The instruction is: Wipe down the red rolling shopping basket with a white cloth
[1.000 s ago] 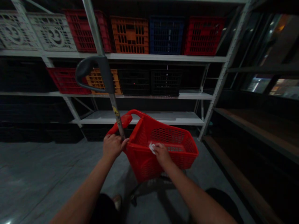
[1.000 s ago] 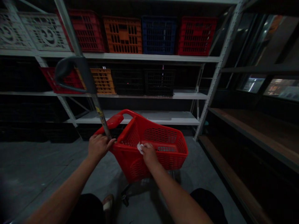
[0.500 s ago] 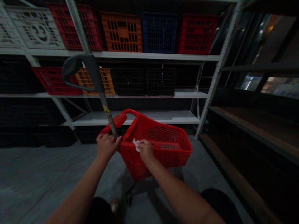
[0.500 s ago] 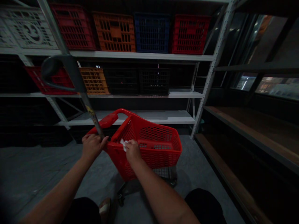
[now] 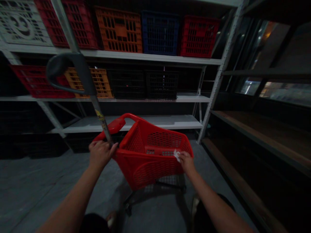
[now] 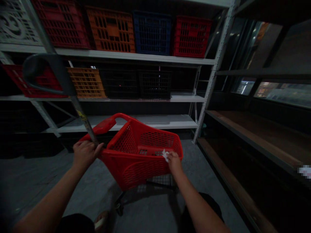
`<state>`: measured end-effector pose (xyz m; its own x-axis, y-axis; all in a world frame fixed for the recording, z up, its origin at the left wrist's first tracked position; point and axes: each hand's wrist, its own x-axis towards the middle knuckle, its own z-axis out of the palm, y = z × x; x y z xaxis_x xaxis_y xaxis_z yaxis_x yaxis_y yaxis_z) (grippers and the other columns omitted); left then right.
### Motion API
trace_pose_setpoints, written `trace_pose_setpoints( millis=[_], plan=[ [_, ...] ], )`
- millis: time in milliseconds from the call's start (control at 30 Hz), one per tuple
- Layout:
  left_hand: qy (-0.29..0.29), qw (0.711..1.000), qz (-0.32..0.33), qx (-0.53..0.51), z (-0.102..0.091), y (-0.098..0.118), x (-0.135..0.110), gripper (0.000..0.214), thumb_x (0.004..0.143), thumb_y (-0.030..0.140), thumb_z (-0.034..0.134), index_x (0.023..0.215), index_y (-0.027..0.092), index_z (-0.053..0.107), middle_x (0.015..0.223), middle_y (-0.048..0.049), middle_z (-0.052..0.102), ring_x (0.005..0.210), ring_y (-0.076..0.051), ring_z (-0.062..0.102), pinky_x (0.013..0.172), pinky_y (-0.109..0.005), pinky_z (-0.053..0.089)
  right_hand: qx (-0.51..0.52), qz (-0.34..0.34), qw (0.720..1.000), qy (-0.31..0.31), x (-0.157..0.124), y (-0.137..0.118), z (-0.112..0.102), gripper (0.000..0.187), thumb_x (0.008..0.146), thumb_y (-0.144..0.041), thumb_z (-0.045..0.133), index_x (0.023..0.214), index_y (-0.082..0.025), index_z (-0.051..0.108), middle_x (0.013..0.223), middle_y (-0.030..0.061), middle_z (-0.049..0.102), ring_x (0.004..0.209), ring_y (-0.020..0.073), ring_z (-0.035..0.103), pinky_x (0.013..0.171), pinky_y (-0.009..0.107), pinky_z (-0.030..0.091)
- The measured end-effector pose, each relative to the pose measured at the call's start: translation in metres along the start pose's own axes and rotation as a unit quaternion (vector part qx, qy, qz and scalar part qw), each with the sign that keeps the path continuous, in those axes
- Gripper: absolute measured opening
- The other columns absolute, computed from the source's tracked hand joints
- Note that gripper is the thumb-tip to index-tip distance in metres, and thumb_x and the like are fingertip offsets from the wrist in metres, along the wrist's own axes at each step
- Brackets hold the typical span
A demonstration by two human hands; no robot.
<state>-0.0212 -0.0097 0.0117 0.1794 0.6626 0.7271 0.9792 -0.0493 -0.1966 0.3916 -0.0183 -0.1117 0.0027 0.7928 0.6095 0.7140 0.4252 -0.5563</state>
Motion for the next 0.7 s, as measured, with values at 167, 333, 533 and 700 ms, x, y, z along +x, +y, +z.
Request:
trace_pose_setpoints(
  millis=[167, 333, 533, 700],
  plan=[
    [0.014, 1.000, -0.002, -0.001, 0.005, 0.000, 0.000, 0.043, 0.079, 0.046, 0.036, 0.050, 0.019, 0.051, 0.054, -0.0053, 0.055, 0.070, -0.021, 0.050, 0.078, -0.039, 0.028, -0.015, 0.075, 0.995, 0.058, -0.011, 0.039, -0.027, 0.026, 0.071, -0.013, 0.045, 0.077, -0.015, 0.070, 0.081, 0.0097, 0.064, 0.074, 0.0184, 0.059, 0.072, 0.032, 0.048],
    [0.014, 1.000, 0.005, -0.008, 0.004, -0.003, 0.000, 0.044, 0.080, 0.047, 0.036, 0.052, 0.019, 0.053, 0.053, -0.0049, 0.055, 0.069, -0.021, 0.050, 0.078, -0.040, 0.027, 0.031, 0.035, 0.998, 0.037, -0.007, 0.017, -0.004, 0.025, 0.072, -0.016, 0.047, 0.082, -0.017, 0.070, 0.086, 0.0083, 0.064, 0.079, 0.0171, 0.059, 0.075, 0.031, 0.048],
    [0.012, 1.000, -0.013, -0.024, -0.002, 0.000, -0.001, 0.044, 0.079, 0.047, 0.036, 0.049, 0.018, 0.052, 0.053, -0.0052, 0.055, 0.068, -0.020, 0.050, 0.078, -0.038, 0.028, 0.022, 0.094, 0.992, 0.077, -0.014, 0.031, -0.025, 0.023, 0.070, -0.015, 0.048, 0.075, -0.017, 0.070, 0.079, 0.0080, 0.063, 0.074, 0.0181, 0.059, 0.072, 0.033, 0.048],
    [0.002, 1.000, -0.022, -0.009, -0.003, 0.002, -0.001, 0.043, 0.079, 0.046, 0.035, 0.050, 0.018, 0.052, 0.056, -0.0056, 0.057, 0.071, -0.020, 0.051, 0.079, -0.038, 0.028, 0.114, 0.060, 0.992, 0.011, 0.002, -0.047, 0.031, 0.024, 0.070, -0.009, 0.050, 0.080, -0.019, 0.069, 0.085, 0.0059, 0.063, 0.080, 0.0170, 0.058, 0.076, 0.031, 0.047]
  ],
)
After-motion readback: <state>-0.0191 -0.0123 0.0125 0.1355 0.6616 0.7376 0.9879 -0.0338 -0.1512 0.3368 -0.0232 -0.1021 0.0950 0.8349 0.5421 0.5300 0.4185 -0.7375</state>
